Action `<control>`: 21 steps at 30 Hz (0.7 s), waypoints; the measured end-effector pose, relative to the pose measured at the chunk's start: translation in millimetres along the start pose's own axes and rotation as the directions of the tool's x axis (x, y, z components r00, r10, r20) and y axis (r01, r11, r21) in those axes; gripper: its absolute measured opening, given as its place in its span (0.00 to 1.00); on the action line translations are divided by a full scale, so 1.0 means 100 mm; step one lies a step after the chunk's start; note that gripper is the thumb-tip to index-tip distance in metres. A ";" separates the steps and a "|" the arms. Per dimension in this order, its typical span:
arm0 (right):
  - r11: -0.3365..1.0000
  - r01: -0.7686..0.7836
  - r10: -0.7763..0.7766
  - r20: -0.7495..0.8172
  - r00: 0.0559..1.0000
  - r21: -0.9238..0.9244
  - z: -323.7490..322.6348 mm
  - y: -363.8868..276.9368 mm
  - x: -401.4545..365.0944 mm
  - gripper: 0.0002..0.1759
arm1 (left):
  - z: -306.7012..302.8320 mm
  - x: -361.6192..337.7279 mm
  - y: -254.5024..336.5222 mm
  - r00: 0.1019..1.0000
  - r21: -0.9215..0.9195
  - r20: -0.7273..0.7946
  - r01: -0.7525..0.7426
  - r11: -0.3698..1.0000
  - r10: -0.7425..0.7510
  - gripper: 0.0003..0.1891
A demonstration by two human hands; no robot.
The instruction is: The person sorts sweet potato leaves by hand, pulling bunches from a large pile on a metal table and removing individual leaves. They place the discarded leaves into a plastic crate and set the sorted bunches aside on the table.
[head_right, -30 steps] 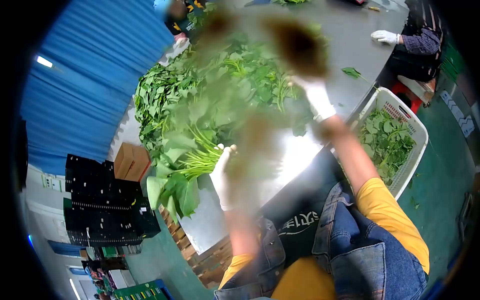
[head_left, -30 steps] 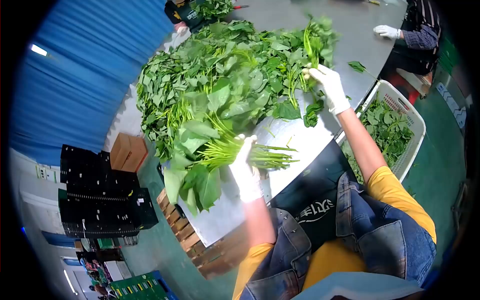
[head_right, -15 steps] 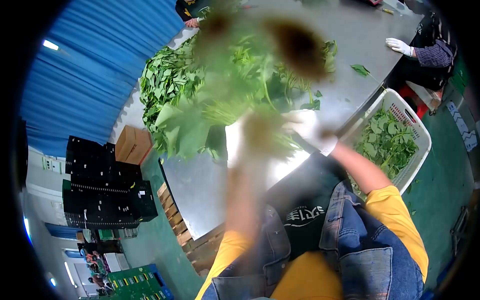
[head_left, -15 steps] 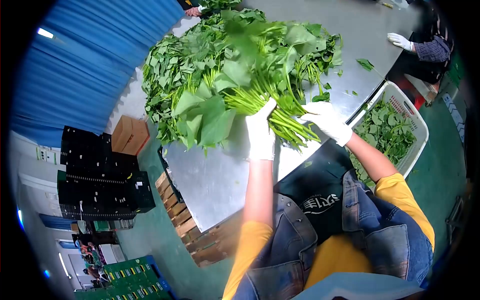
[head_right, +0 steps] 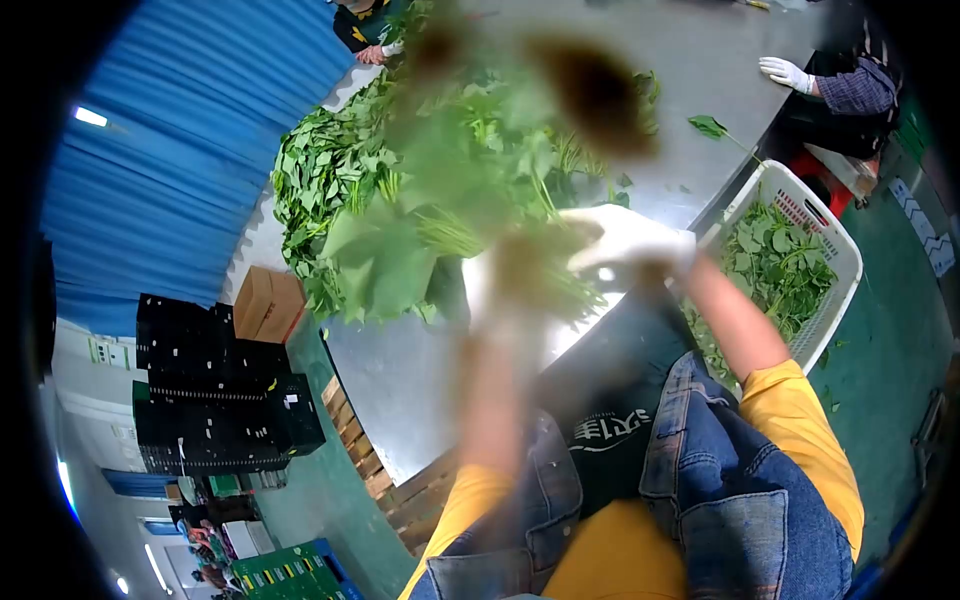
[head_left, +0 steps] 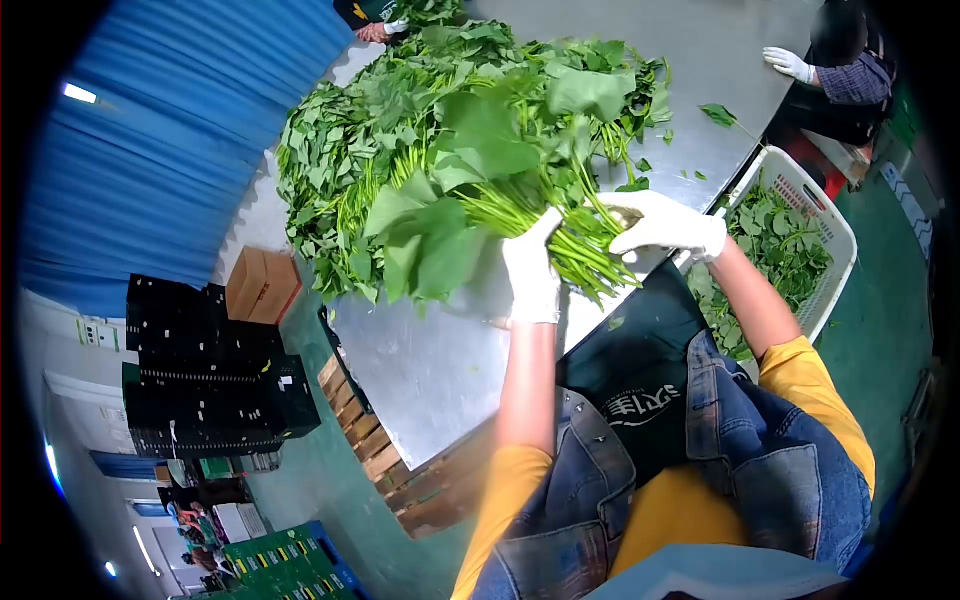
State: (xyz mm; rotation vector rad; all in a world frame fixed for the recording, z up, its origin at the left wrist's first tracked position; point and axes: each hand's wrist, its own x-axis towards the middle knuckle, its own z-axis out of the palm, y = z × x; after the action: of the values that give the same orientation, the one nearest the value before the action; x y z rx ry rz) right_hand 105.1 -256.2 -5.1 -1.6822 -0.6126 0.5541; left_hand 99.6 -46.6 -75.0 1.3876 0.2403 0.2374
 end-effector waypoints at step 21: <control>0.798 0.183 0.053 -0.370 0.927 0.574 0.21 -0.11 0.15 0.15 | 0.47 -0.48 0.52 0.986 -0.256 0.088 0.157 0.954 -0.139 0.20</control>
State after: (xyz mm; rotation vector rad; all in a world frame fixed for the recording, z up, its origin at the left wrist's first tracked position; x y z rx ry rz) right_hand 101.3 -228.9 1.3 -1.1023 -0.1778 0.3140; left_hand 67.2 -96.9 -14.7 1.1068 0.2451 0.0924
